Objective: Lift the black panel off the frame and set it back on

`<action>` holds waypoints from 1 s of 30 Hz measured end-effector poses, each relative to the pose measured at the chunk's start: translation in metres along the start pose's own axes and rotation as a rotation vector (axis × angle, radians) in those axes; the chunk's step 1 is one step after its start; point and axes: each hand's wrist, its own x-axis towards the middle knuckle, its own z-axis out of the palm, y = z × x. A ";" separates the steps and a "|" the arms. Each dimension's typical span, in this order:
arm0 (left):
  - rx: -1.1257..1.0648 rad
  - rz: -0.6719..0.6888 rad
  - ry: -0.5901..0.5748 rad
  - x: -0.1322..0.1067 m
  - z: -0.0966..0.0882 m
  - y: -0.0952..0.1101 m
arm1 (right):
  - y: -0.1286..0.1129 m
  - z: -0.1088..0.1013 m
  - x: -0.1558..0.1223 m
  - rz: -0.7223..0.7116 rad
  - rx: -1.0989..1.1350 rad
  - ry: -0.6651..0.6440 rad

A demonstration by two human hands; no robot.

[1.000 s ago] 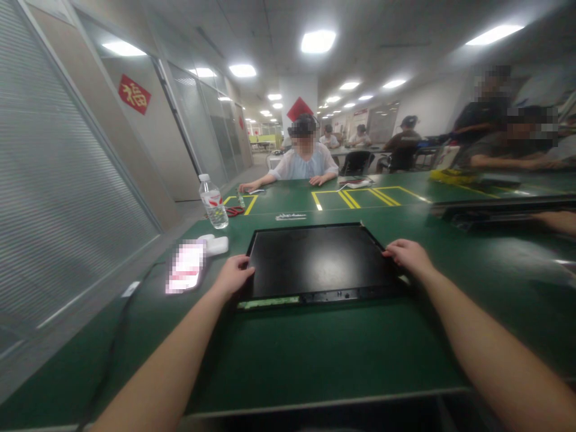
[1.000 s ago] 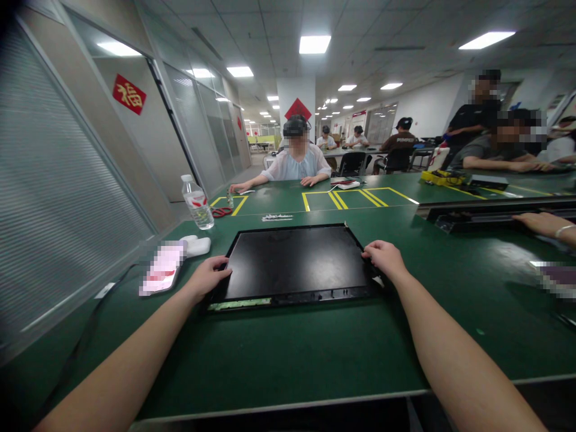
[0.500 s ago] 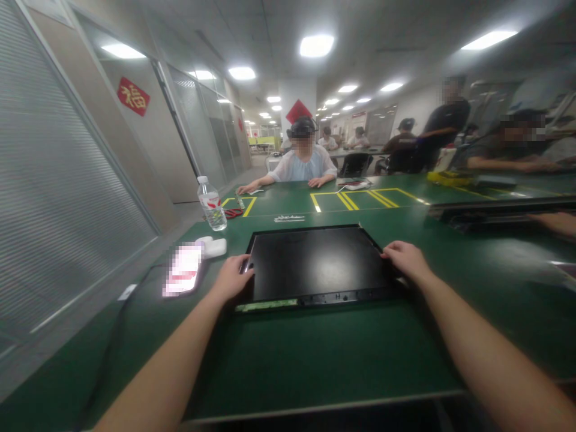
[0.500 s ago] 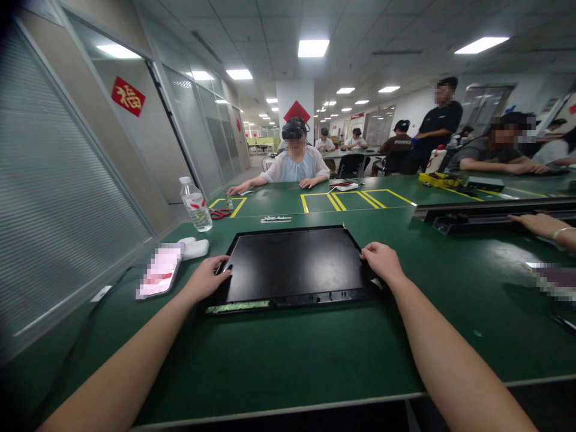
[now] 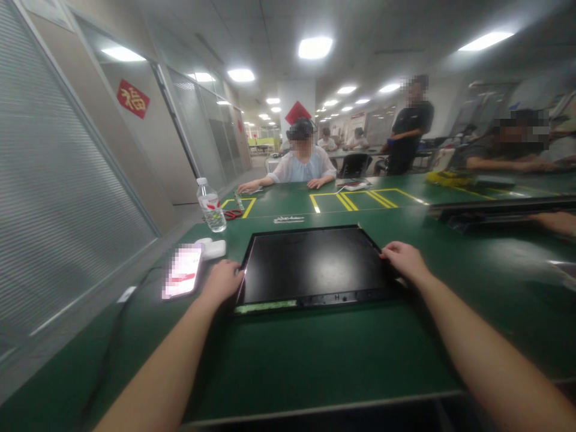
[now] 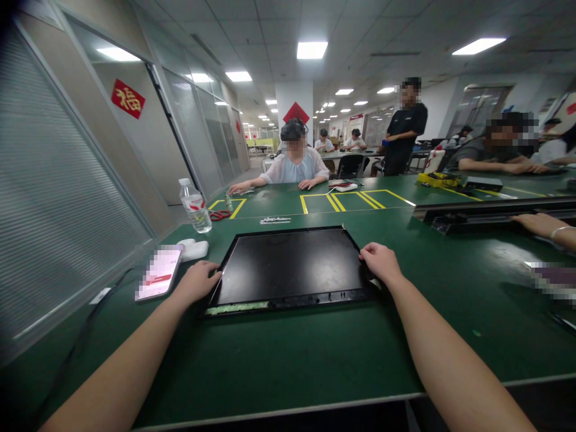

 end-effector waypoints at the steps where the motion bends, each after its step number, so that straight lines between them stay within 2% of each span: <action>1: -0.022 0.008 0.002 0.000 0.000 0.002 | 0.000 0.000 0.000 0.002 0.001 -0.004; 7: 0.004 0.033 -0.025 -0.001 0.001 0.011 | 0.003 0.002 0.003 -0.023 -0.024 0.014; 15: -0.042 -0.015 -0.032 -0.001 0.000 0.013 | 0.004 0.003 0.003 -0.008 -0.009 0.005; 20: -0.278 -0.056 0.015 -0.001 -0.005 0.011 | 0.006 0.003 0.003 0.017 0.028 -0.002; 24: -0.468 -0.205 0.098 0.000 -0.004 0.007 | 0.005 0.004 0.003 0.014 0.027 0.022; 30: -0.869 -0.368 0.043 -0.003 0.000 0.012 | 0.000 0.002 0.001 0.028 0.011 0.020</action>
